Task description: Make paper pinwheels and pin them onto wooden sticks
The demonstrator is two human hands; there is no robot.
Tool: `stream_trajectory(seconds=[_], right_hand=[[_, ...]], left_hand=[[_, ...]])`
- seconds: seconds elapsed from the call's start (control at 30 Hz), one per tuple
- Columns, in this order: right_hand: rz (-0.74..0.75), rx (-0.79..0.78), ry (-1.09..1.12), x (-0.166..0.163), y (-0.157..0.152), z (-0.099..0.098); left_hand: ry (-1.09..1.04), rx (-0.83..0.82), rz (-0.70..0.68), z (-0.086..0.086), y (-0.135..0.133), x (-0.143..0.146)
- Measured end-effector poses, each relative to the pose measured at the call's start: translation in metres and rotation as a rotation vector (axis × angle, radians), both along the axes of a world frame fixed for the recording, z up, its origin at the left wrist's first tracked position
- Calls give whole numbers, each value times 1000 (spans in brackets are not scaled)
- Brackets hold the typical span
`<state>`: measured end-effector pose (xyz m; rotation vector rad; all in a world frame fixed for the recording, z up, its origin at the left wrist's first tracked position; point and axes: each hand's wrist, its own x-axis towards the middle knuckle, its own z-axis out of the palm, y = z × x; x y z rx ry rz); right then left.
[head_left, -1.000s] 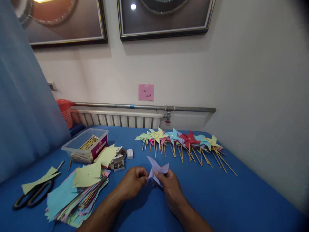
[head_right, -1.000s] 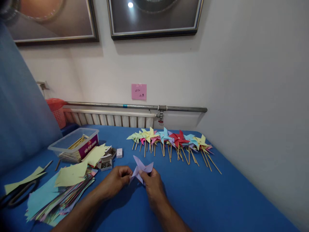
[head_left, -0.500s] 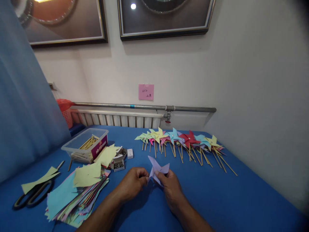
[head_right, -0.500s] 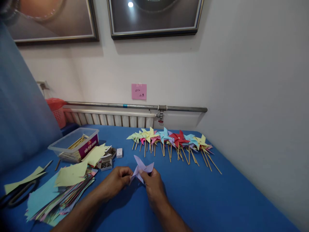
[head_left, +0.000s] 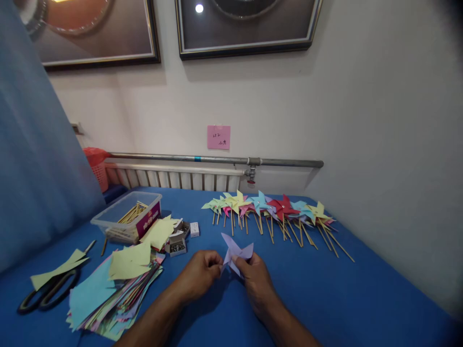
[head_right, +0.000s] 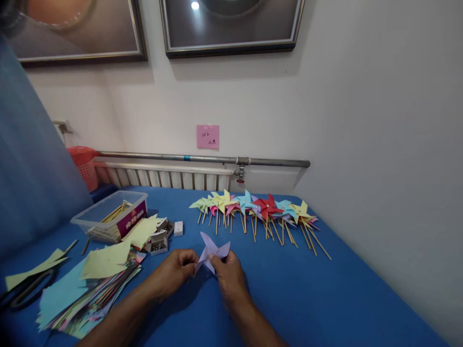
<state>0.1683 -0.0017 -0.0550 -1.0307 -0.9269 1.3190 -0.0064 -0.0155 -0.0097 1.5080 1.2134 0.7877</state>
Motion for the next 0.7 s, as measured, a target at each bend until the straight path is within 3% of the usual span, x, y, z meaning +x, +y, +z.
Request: stream_trajectory(seconds=[0.33,0.7], right_hand=[[-14,-23,12,-1,1,0],[-8,-15,-1,-2,-5,12]], left_hand=[[6,5,19,-4,2,0],[-1,-6,14,4,-1,2]])
